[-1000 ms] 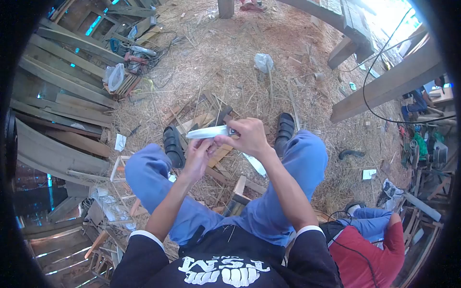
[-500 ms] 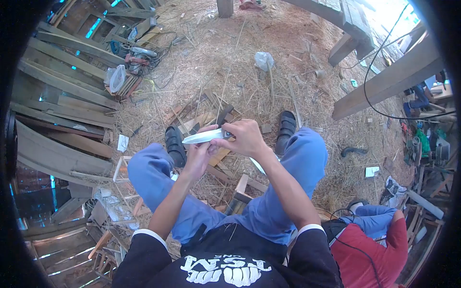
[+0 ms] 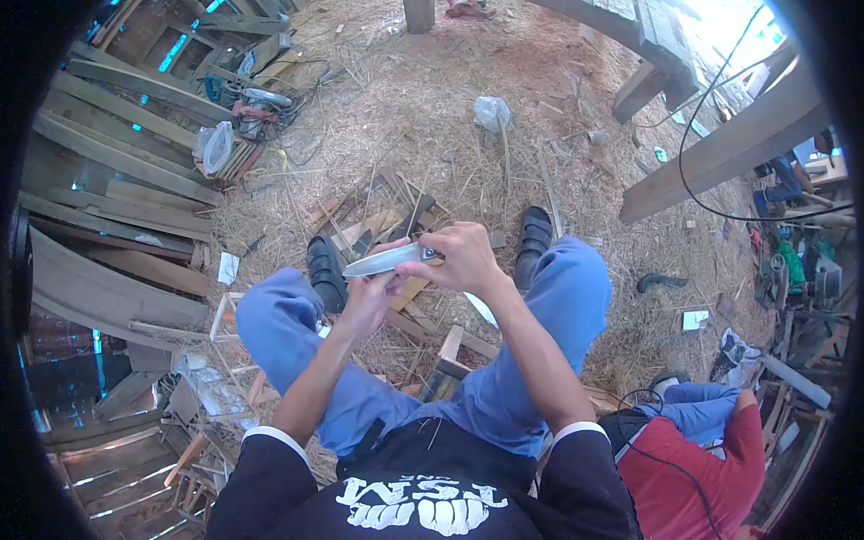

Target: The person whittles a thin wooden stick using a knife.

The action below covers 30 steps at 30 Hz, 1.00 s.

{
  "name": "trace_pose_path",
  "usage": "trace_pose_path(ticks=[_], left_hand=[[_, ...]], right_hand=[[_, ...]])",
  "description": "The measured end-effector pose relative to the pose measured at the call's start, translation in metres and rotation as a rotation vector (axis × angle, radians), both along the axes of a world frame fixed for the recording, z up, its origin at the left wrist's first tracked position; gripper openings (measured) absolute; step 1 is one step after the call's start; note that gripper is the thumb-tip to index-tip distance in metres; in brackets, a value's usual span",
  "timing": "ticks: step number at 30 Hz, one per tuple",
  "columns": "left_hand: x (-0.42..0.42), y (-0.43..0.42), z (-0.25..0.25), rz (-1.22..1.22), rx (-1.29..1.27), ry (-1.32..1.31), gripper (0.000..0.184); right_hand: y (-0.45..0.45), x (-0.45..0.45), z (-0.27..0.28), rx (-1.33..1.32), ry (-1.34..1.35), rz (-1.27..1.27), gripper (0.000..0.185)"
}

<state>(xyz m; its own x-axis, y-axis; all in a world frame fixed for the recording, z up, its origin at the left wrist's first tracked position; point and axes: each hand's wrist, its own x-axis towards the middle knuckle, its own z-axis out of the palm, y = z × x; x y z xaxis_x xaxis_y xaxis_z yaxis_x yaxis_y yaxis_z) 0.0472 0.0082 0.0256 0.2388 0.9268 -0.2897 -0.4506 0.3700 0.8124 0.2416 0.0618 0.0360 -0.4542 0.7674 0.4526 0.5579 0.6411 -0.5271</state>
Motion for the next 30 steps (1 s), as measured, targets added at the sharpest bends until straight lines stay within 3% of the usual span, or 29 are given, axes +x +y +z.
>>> trace_pose_path(ticks=[9,12,15,23,30], left_hand=[[0.001,0.003,-0.002,-0.029,-0.025,-0.082,0.033],[-0.006,-0.003,0.001,-0.055,0.036,-0.053,0.028],[-0.005,-0.008,-0.004,-0.091,0.018,-0.028,0.027],[-0.002,0.011,-0.010,0.025,0.034,-0.033,0.032],[0.001,0.012,0.007,0.036,-0.001,0.039,0.042]], right_hand=[[0.004,0.009,0.005,0.046,-0.012,-0.088,0.049],[0.019,0.025,0.010,-0.270,0.078,-0.441,0.049],[0.031,0.040,0.016,-0.245,0.057,-0.522,0.049],[-0.003,-0.005,0.000,-0.030,0.016,-0.038,0.046],[0.003,-0.009,-0.004,-0.081,0.044,-0.052,0.048]])
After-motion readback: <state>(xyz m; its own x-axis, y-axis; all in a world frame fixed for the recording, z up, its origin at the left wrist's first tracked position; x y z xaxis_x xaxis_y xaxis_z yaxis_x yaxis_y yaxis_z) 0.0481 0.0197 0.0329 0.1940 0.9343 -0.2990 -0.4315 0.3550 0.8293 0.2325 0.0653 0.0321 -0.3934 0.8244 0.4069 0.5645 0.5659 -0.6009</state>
